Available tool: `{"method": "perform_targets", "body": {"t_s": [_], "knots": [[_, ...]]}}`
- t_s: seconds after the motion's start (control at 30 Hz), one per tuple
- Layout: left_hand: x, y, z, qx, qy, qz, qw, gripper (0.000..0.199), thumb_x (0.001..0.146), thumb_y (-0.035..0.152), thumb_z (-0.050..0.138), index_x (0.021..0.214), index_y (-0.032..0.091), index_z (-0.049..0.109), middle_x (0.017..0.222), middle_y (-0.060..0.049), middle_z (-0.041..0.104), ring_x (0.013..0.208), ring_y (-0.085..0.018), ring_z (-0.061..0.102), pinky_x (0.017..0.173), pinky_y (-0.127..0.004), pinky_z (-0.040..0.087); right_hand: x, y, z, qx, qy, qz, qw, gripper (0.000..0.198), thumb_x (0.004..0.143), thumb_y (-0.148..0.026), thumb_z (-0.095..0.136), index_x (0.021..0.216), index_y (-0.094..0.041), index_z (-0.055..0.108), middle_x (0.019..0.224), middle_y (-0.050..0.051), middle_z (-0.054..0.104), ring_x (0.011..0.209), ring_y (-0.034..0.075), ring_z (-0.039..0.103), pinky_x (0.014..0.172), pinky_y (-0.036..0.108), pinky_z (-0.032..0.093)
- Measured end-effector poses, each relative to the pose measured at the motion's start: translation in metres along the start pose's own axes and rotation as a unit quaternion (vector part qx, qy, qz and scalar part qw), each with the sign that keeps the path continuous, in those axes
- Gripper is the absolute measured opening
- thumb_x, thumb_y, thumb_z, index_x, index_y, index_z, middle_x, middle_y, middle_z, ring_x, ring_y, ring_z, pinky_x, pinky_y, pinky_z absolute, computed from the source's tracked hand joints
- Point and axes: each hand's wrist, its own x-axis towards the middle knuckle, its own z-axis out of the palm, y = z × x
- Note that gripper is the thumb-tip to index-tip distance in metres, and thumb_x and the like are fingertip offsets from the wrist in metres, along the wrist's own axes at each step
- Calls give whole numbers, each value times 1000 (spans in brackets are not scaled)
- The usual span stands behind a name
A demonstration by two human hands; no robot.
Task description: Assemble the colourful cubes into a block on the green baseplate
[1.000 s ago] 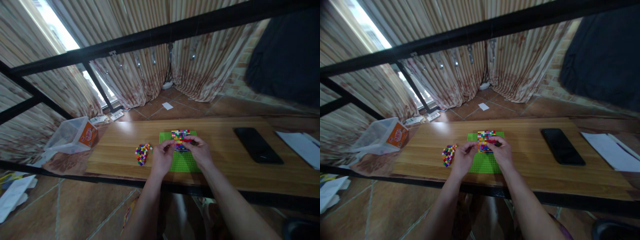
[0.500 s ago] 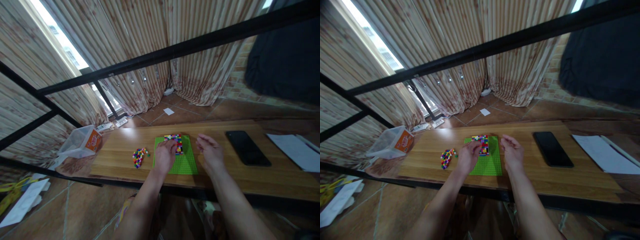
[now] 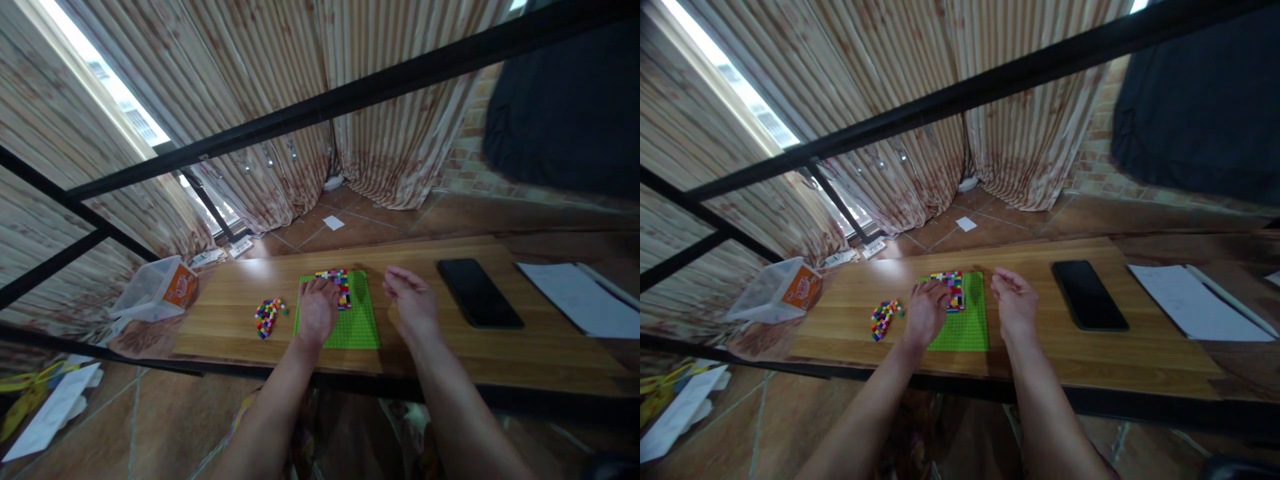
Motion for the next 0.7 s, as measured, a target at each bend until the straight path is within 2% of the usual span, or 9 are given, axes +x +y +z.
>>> {"method": "perform_targets", "body": {"t_s": [0.17,0.3,0.4,0.5,0.7], "knots": [[-6,4,5,37,9,11,999,23,95,19,50,89,22,71,100,-4,74,94,-21,61,91,-40,42,5,-7,-11,-10,5,-16,1000,31,56,-34,79,82,-18,74,71,0,67,61,11,59,58,26,45],[-22,8,19,73,26,9,997,29,96,16,46,114,22,68,123,-3,70,110,-21,58,100,-41,41,9,-10,-24,-32,18,-39,999,29,59,-31,80,83,-18,73,74,1,68,62,11,60,58,25,47],[-32,12,29,105,37,-6,994,35,97,18,42,127,20,61,133,-5,65,120,-22,54,103,-43,40,11,-13,-32,-34,30,-41,998,30,56,-32,84,81,-20,74,75,1,69,62,12,60,57,25,47],[-37,14,34,127,35,-17,991,39,97,18,40,132,20,57,138,-6,61,125,-23,50,106,-44,39,12,-19,-39,-25,36,-27,999,29,52,-31,85,78,-22,74,74,0,69,62,12,60,54,24,48],[-38,13,34,137,8,-21,990,45,94,15,42,137,22,54,142,-6,58,131,-22,47,109,-45,37,12,-25,-45,-8,39,-28,999,31,52,-29,83,80,-19,75,72,-1,70,60,9,59,53,19,47]]}}
